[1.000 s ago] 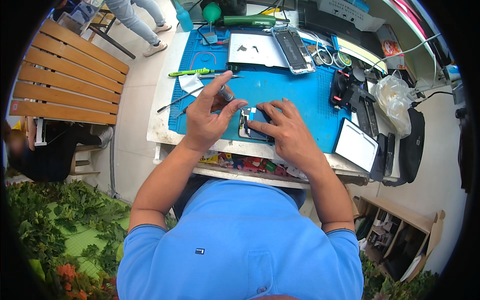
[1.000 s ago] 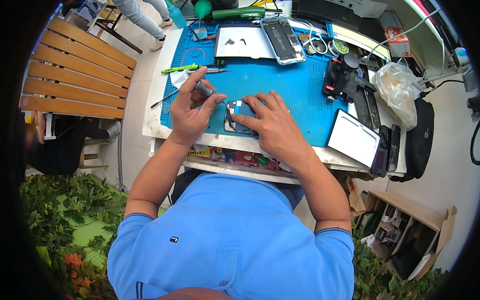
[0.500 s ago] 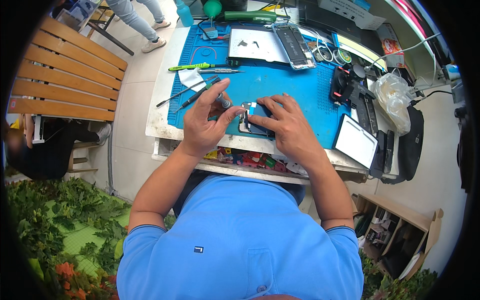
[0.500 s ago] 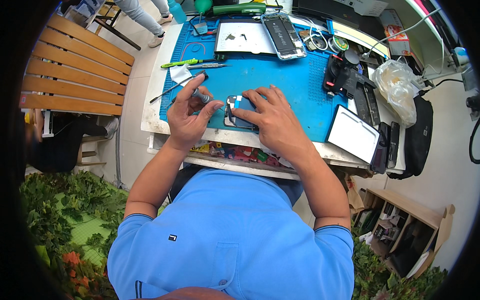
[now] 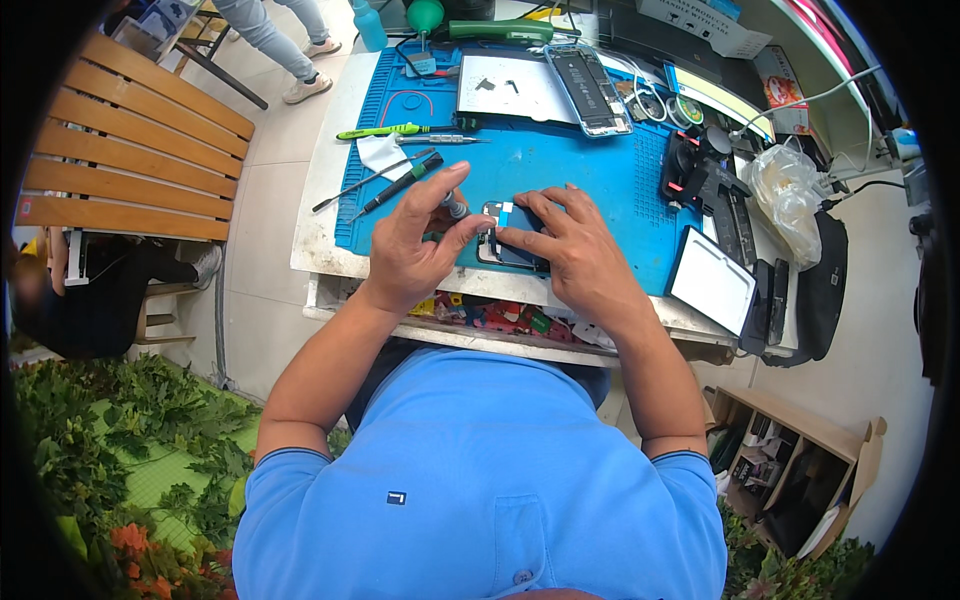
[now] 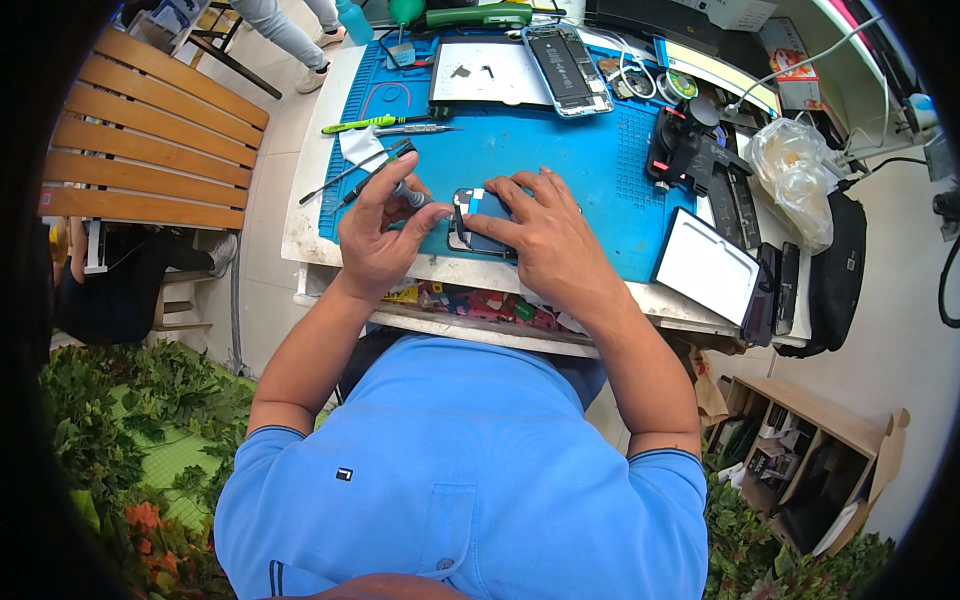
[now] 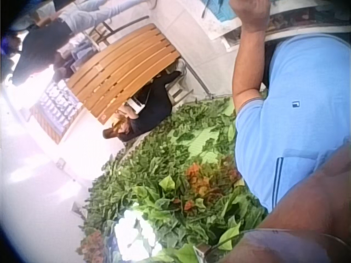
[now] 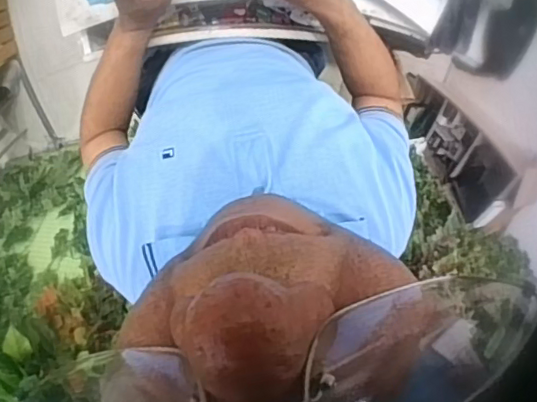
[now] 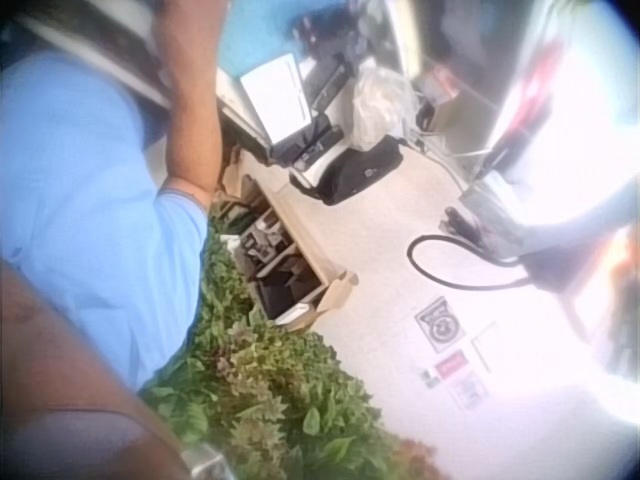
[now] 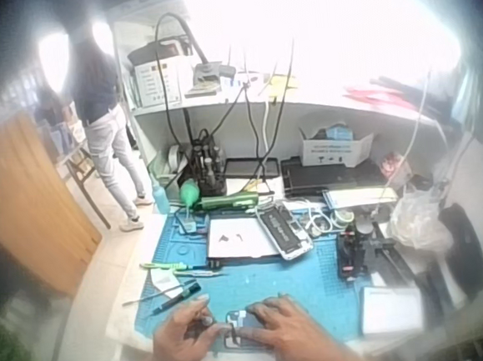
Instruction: The person repairs a smartphone by applying adhesive to the internal frame and using a screwdriver to manipulate and secure internal components. They handle the phone's casing and screen assembly, carefully aligning parts and using tools to adjust connections within the device.
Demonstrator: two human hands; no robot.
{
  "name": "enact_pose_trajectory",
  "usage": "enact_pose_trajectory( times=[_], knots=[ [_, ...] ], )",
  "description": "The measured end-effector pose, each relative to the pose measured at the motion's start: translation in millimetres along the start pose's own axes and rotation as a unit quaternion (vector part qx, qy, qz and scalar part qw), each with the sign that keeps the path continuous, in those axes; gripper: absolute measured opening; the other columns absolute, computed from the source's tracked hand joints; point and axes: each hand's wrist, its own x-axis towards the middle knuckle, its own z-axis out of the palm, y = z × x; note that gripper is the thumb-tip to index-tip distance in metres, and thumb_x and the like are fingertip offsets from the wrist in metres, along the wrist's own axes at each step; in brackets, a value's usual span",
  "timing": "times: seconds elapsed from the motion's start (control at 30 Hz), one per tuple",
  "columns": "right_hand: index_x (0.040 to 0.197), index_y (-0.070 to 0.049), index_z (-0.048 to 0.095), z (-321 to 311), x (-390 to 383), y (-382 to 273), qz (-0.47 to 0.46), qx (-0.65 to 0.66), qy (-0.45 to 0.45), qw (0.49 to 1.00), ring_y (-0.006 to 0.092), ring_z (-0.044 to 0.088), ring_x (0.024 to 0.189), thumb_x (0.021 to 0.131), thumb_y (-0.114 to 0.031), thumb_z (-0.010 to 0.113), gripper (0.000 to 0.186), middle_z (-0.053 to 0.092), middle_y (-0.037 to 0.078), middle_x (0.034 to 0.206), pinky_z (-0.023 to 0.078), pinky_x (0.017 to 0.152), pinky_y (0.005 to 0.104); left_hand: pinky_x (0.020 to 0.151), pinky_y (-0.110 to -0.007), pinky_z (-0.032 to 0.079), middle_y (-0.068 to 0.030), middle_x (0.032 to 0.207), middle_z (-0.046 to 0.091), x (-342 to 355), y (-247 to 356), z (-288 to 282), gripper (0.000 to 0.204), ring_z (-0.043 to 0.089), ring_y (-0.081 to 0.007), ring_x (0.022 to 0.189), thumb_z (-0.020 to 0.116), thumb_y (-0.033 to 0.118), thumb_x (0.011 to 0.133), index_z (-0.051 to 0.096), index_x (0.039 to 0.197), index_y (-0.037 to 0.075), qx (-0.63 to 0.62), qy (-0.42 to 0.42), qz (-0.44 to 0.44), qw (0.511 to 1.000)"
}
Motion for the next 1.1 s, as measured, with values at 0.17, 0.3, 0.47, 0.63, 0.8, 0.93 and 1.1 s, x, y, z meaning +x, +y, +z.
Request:
enact_pose_trajectory(
  times=[0.17, 0.3, 0.47, 0.63, 0.8, 0.93, 1.1],
  knots=[
    [0.127, -0.022, 0.083, 0.3, 0.1, 0.1, -0.003, -0.002, 0.003, 1.000, 0.0362, 0.057, 0.140, 0.086, 0.006, 0.067, 0.052, 0.067, 0.014, 0.144, 0.038, 0.128, 0.0618, 0.076, -0.026, 0.066, -0.0119, 0.116, 0.072, -1.4, -1.5, 0.3, 0.069, 0.075, -0.0116, 0.098, 0.087, 0.004, 0.093, 0.054, 0.154, 0.005, 0.011, -0.004, 0.009, 1.000],
    [0.127, -0.022, 0.083, 0.3, -0.5, 0.2, -0.012, -0.005, 0.010, 1.000, 0.0369, 0.057, 0.139, 0.085, 0.007, 0.067, 0.053, 0.067, 0.014, 0.143, 0.039, 0.127, 0.0620, 0.074, -0.027, 0.065, -0.0125, 0.112, 0.073, 1.4, -1.0, 0.0, 0.066, 0.076, -0.0162, 0.095, 0.089, 0.005, 0.091, 0.059, 0.149, 0.006, 0.037, -0.003, 0.059, 0.998],
    [0.127, -0.020, 0.082, -0.1, -0.8, 1.6, -0.022, -0.001, 0.014, 1.000, 0.0379, 0.057, 0.139, 0.085, 0.006, 0.067, 0.052, 0.067, 0.014, 0.142, 0.039, 0.126, 0.0620, 0.073, -0.031, 0.064, -0.0153, 0.113, 0.076, 8.9, 6.8, -0.5, 0.062, 0.078, -0.0224, 0.092, 0.090, 0.006, 0.090, 0.062, 0.145, 0.006, 0.076, 0.003, 0.114, 0.991],
    [0.128, -0.020, 0.082, 1.1, -2.0, 2.3, -0.022, 0.008, 0.017, 1.000, 0.0381, 0.057, 0.139, 0.084, 0.007, 0.068, 0.052, 0.066, 0.014, 0.142, 0.037, 0.127, 0.0613, 0.074, -0.034, 0.065, -0.0168, 0.113, 0.078, 9.8, 13.6, -8.3, 0.060, 0.078, -0.0246, 0.090, 0.090, 0.007, 0.089, 0.066, 0.144, 0.004, 0.107, -0.025, 0.107, 0.988],
    [0.128, -0.020, 0.081, 1.6, -3.5, 1.9, -0.019, 0.008, 0.020, 1.000, 0.0380, 0.057, 0.139, 0.084, 0.007, 0.069, 0.054, 0.066, 0.013, 0.143, 0.037, 0.127, 0.0607, 0.075, -0.034, 0.065, -0.0160, 0.109, 0.079, 18.3, 23.1, -15.7, 0.055, 0.079, -0.0262, 0.090, 0.090, 0.004, 0.088, 0.071, 0.140, 0.006, 0.120, -0.046, 0.130, 0.983],
    [0.129, -0.020, 0.081, 1.7, -4.0, 3.2, -0.023, 0.001, 0.015, 1.000, 0.0375, 0.056, 0.140, 0.083, 0.008, 0.068, 0.055, 0.066, 0.014, 0.143, 0.037, 0.128, 0.0608, 0.072, -0.033, 0.065, -0.0106, 0.110, 0.080, 26.8, 21.3, -23.9, 0.054, 0.077, -0.0249, 0.086, 0.088, 0.005, 0.088, 0.075, 0.139, 0.013, 0.095, -0.099, 0.130, 0.982],
    [0.131, -0.021, 0.081, 3.7, -5.1, 4.0, -0.023, -0.004, 0.014, 1.000, 0.0367, 0.056, 0.141, 0.083, 0.008, 0.068, 0.057, 0.065, 0.014, 0.145, 0.036, 0.128, 0.0613, 0.078, -0.036, 0.065, -0.0122, 0.115, 0.079, 46.1, 27.8, -35.5, 0.062, 0.077, -0.0248, 0.094, 0.090, 0.000, 0.082, 0.076, 0.140, 0.016, 0.057, -0.206, 0.081, 0.974]
  ],
)
